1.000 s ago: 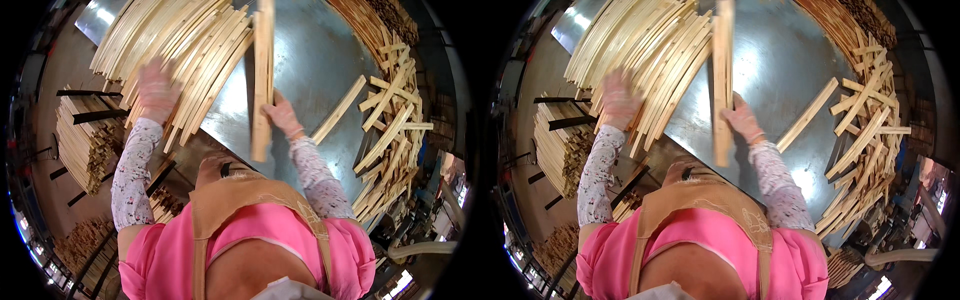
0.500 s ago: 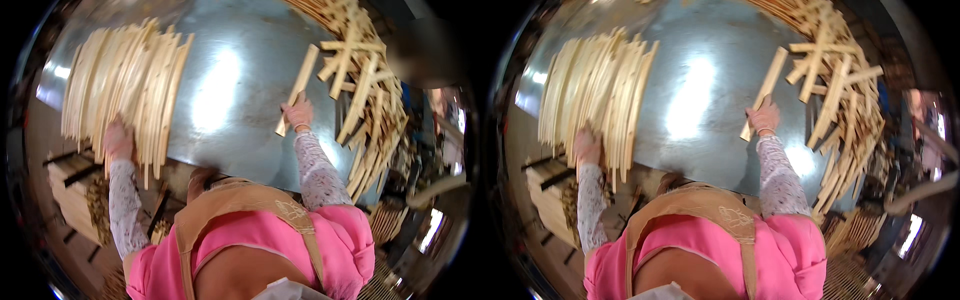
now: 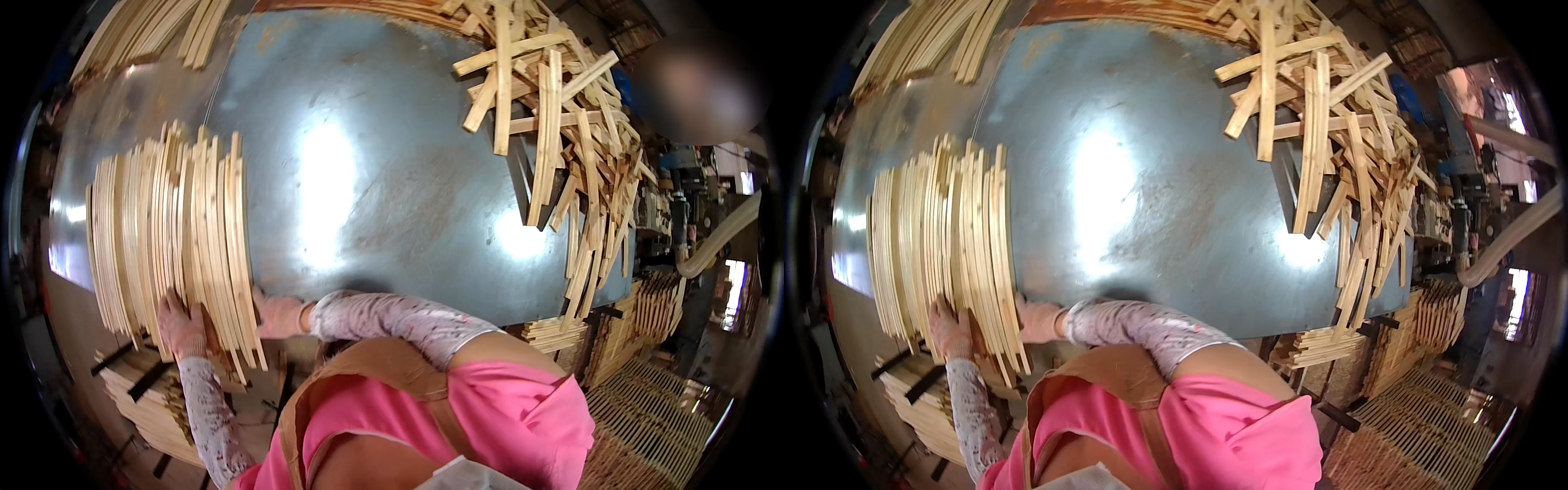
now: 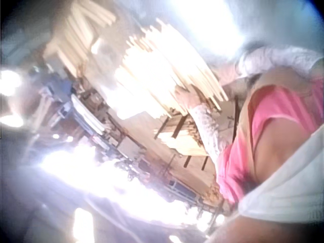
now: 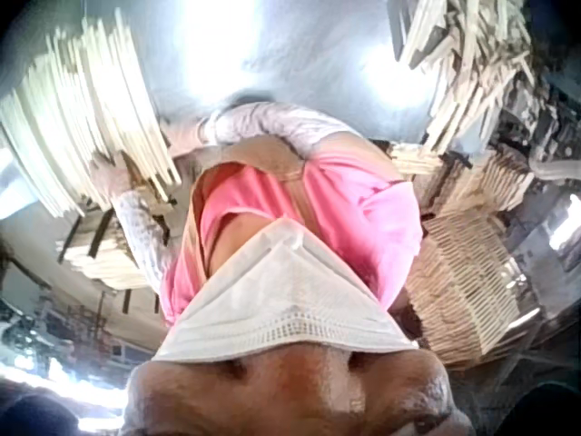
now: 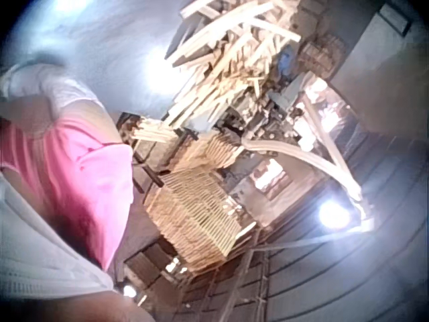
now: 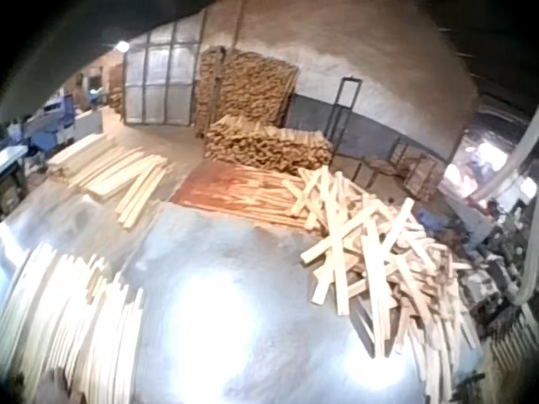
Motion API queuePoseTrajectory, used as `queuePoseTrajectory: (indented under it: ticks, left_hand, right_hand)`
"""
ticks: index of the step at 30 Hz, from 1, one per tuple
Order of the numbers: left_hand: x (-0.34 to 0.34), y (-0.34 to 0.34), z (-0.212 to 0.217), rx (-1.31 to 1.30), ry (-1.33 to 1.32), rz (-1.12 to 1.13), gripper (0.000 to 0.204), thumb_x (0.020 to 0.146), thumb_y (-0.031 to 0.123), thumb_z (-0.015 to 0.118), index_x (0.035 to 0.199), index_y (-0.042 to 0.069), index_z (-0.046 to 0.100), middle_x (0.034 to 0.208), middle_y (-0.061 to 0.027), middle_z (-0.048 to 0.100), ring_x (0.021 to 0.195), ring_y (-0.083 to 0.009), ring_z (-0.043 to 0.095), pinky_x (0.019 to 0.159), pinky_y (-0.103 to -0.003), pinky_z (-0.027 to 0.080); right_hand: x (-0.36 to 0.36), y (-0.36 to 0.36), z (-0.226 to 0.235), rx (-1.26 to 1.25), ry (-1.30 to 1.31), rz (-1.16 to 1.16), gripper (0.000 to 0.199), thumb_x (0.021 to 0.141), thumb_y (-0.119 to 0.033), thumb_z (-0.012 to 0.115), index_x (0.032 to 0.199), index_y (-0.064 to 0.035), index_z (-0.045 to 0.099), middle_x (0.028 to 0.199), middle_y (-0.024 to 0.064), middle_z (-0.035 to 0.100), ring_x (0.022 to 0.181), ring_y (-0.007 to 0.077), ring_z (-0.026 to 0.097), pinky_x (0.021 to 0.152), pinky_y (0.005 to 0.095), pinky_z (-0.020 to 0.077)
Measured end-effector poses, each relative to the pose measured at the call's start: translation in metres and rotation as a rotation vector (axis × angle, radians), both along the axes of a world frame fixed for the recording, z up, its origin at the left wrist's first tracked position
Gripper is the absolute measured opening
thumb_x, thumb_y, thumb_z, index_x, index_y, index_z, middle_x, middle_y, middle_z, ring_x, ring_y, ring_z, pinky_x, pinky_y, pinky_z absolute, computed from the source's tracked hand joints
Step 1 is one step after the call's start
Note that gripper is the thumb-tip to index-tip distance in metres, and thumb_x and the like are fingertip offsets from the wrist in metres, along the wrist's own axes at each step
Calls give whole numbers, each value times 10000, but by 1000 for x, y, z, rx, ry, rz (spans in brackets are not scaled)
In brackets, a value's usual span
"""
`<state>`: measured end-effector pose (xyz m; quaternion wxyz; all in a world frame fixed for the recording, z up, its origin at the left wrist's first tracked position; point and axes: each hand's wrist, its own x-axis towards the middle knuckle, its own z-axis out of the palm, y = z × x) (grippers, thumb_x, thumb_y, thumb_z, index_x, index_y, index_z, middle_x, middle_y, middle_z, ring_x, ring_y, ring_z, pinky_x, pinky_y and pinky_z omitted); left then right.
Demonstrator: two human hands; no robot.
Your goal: The person repeatedly picks up thin wooden sticks from a metal table, aligns them into neat stacks, and places the stacks onto a nearby rack. The process involves gathering sticks, arranging them side-by-side, and transferring the bundles to a storage area.
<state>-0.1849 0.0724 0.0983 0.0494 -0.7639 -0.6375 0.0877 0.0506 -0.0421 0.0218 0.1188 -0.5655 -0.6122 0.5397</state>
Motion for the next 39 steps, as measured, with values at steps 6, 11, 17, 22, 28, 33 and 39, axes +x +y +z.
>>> queuePoseTrajectory:
  ticks: [6,11,17,22,28,33,39]
  left_hand:
    - [126,32,-37,30,-555,-251,748,941,300,780,1584,35,505,1613,-235,469,1483,-415,471,1239,-477,400]
    - [387,32,-42,-29,-619,-604,560,903,262,767,1412,53,665,1491,-220,599,1366,-400,578,1164,-509,464]
    - [697,-23,-72,-245,-893,-883,548,892,252,710,1402,66,629,1378,-183,671,1263,-403,642,1074,-491,521]
    - [816,-29,-94,-16,-724,-1017,695,929,401,707,1535,113,529,1570,-172,511,1500,-389,435,1246,-559,322]
    - [890,1,-34,-145,-398,-732,1218,763,627,854,1708,102,294,1666,-252,358,1541,-369,403,1283,-519,313]
    - [885,6,-61,-630,-645,-429,1039,817,397,864,1645,49,343,1533,-255,524,1396,-406,579,1115,-491,529]
    - [697,36,-84,-1535,-1401,-193,716,897,235,738,1495,-47,462,1195,-259,728,1033,-355,753,975,-430,594]
  right_hand:
    - [191,1,-68,302,-185,-347,596,992,-449,671,1447,-67,637,1394,244,691,1330,434,622,1121,532,490]
    - [519,-17,15,340,-979,-1153,576,860,-295,802,1341,-27,633,1240,227,699,1187,427,649,1015,507,525]
    - [608,-77,-22,284,-952,-1284,805,835,-252,817,1538,-28,497,1249,199,666,1174,427,642,1015,507,527]
    - [595,-180,8,506,-847,-1293,766,850,-188,760,1551,-34,492,1189,244,674,1156,472,651,1020,553,521]
    - [656,-278,-24,346,-823,-1363,843,924,-241,724,1669,-76,364,1406,268,659,1200,447,673,1013,486,562]
    - [655,-200,-5,151,-183,-1543,914,945,-373,755,1711,-157,306,1289,239,742,1193,342,726,1042,395,546]
    - [589,-168,54,165,-235,-1582,762,999,-237,682,1671,-59,367,1327,163,721,1141,244,706,1009,353,551]
